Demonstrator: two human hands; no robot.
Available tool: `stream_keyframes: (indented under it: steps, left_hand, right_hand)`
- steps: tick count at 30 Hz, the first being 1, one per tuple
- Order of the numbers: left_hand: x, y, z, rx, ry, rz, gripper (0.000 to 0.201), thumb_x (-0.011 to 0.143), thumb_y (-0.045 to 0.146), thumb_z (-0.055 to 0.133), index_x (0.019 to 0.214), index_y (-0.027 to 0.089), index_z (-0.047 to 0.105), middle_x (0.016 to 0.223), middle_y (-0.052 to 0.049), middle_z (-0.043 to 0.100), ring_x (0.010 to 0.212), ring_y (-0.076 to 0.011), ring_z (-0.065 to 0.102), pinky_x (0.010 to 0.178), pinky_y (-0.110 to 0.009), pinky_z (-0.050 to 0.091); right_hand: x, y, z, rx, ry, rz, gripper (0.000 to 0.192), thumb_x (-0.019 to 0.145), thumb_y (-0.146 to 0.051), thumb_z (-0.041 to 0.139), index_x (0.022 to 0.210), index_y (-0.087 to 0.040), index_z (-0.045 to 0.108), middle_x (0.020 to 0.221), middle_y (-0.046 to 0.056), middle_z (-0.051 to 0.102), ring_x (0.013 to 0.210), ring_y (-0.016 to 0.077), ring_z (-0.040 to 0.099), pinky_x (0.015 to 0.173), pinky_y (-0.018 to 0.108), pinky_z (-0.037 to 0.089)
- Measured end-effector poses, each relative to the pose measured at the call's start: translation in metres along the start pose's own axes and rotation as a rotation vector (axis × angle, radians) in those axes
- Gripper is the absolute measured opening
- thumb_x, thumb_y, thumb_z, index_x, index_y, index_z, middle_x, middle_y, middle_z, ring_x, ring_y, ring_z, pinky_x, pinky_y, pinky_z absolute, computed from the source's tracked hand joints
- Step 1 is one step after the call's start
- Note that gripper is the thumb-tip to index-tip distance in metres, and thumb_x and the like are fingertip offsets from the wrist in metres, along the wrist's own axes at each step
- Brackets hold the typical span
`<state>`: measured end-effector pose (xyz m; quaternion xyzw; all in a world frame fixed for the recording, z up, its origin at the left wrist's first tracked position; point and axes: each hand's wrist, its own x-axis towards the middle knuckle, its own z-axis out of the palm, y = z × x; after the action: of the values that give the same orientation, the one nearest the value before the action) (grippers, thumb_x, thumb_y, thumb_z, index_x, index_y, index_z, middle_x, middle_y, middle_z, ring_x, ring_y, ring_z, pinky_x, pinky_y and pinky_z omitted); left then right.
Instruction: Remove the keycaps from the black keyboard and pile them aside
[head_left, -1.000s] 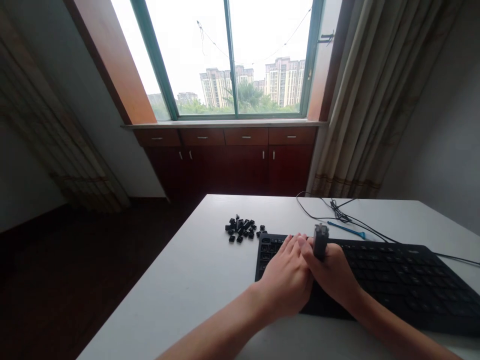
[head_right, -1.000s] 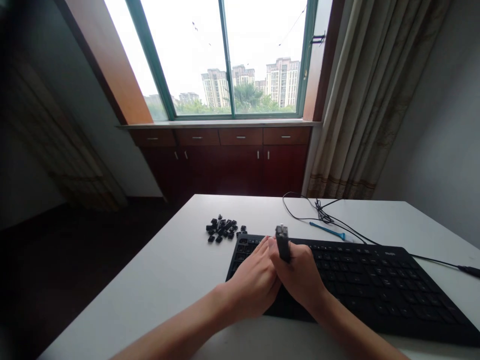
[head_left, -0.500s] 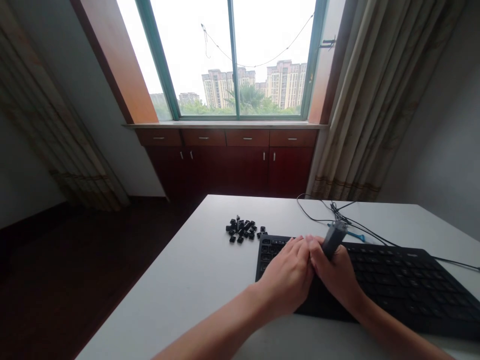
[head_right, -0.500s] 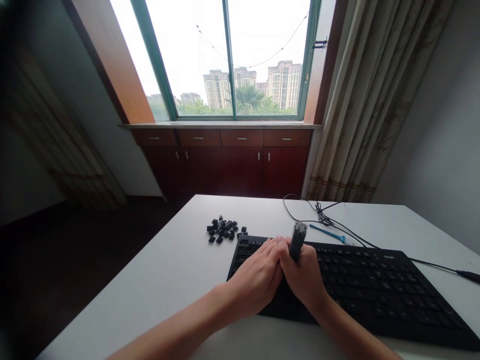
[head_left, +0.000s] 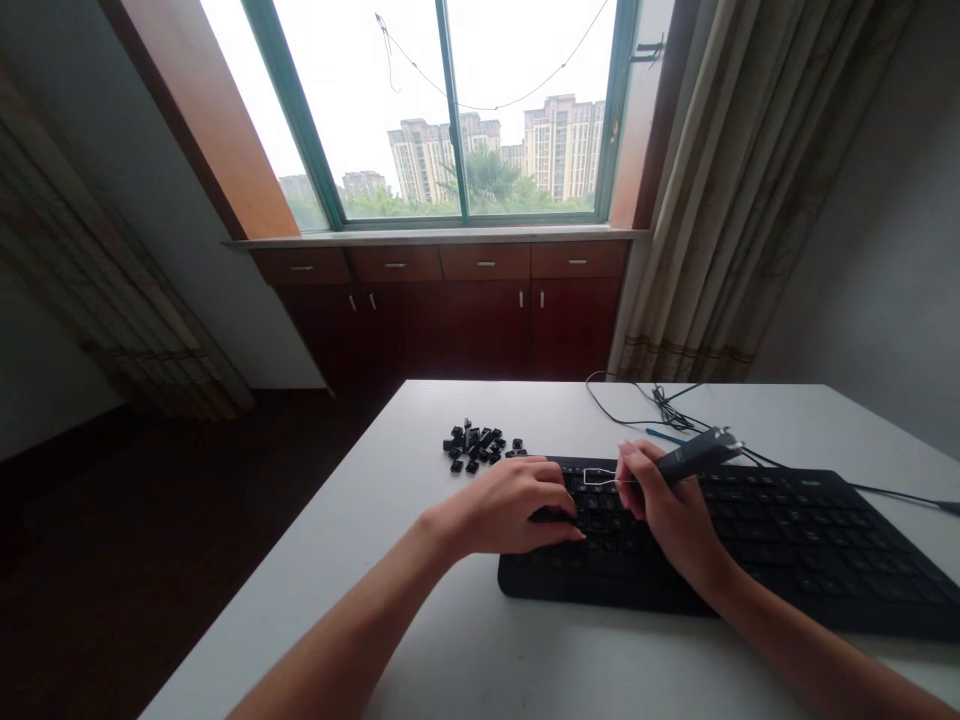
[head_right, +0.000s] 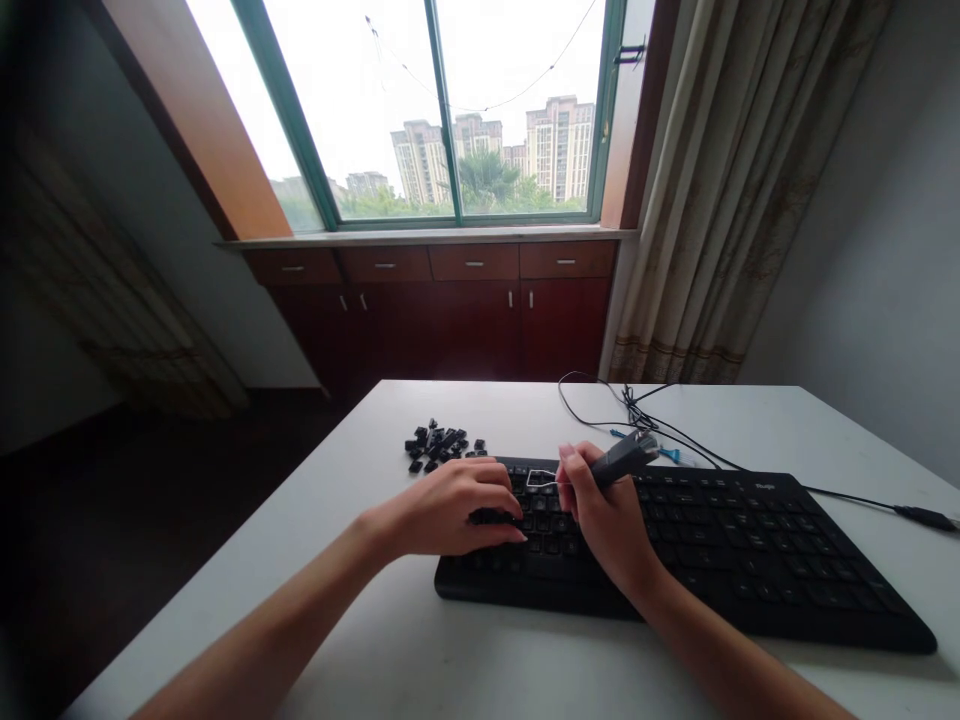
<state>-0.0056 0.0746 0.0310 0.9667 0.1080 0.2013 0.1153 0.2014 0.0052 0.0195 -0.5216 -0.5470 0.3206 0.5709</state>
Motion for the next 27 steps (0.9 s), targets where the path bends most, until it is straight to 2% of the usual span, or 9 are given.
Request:
stream_keyframes:
  steps: [5,8,11,13,15,19,27]
  left_hand:
    - [-0.003,-0.002,-0.003,-0.106,0.034,-0.054,0.018,0.096,0.031,0.064,0.104,0.020,0.075,0.096,-0.006,0.072,0.083,-0.0165,0.069,0.077,-0.027,0.055]
    - [-0.007,-0.012,-0.007,-0.097,0.195,-0.180,0.018,0.098,0.028,0.061,0.110,0.022,0.073,0.107,-0.006,0.071,0.089,-0.0160,0.070,0.079,-0.027,0.056]
    - [-0.015,-0.029,-0.011,0.035,0.412,-0.397,0.019,0.098,0.025,0.059,0.112,0.023,0.071,0.112,-0.004,0.070,0.088,-0.0151,0.069,0.079,-0.029,0.056]
    - [-0.021,-0.041,-0.014,0.148,0.458,-0.525,0.017,0.096,0.025,0.061,0.110,0.023,0.071,0.110,-0.003,0.071,0.086,-0.0159,0.069,0.079,-0.031,0.055]
    - [-0.027,-0.050,-0.014,0.230,0.451,-0.600,0.014,0.095,0.026,0.063,0.104,0.023,0.072,0.102,-0.002,0.073,0.089,-0.0192,0.068,0.083,-0.035,0.054]
    - [-0.032,-0.056,-0.008,0.270,0.396,-0.646,0.010,0.092,0.025,0.066,0.096,0.024,0.075,0.090,-0.001,0.076,0.088,-0.0230,0.068,0.082,-0.038,0.052]
    - [-0.033,-0.059,0.000,0.296,0.281,-0.638,0.016,0.093,0.024,0.061,0.091,0.027,0.077,0.093,0.002,0.079,0.089,-0.0231,0.069,0.086,-0.039,0.049]
  right_hand:
    - [0.000,0.000,0.000,0.006,-0.007,0.004,0.046,0.099,-0.048,0.050,0.062,-0.020,0.050,0.050,-0.003,0.047,0.044,0.0100,0.042,0.044,0.023,0.035]
    - [0.000,0.000,-0.001,0.005,0.004,0.002,0.046,0.099,-0.048,0.050,0.062,-0.020,0.051,0.051,-0.003,0.048,0.044,0.0098,0.042,0.044,0.023,0.034]
    - [0.000,0.001,-0.002,0.017,0.005,0.003,0.044,0.098,-0.048,0.052,0.064,-0.020,0.052,0.054,-0.003,0.050,0.046,0.0098,0.042,0.045,0.023,0.034]
    - [0.001,0.002,-0.002,0.034,-0.001,0.012,0.043,0.098,-0.048,0.053,0.065,-0.019,0.054,0.057,-0.002,0.051,0.047,0.0097,0.042,0.045,0.023,0.034]
    - [0.001,0.003,-0.001,0.047,-0.010,0.030,0.043,0.097,-0.049,0.054,0.066,-0.019,0.054,0.058,-0.002,0.051,0.047,0.0096,0.041,0.045,0.023,0.033]
    - [0.002,0.004,-0.001,0.031,-0.026,0.043,0.045,0.097,-0.050,0.054,0.065,-0.019,0.054,0.057,-0.003,0.049,0.047,0.0095,0.041,0.045,0.023,0.034]
    - [0.001,0.001,-0.001,0.009,-0.038,0.062,0.046,0.096,-0.052,0.054,0.064,-0.019,0.054,0.055,-0.003,0.047,0.047,0.0098,0.041,0.045,0.023,0.033]
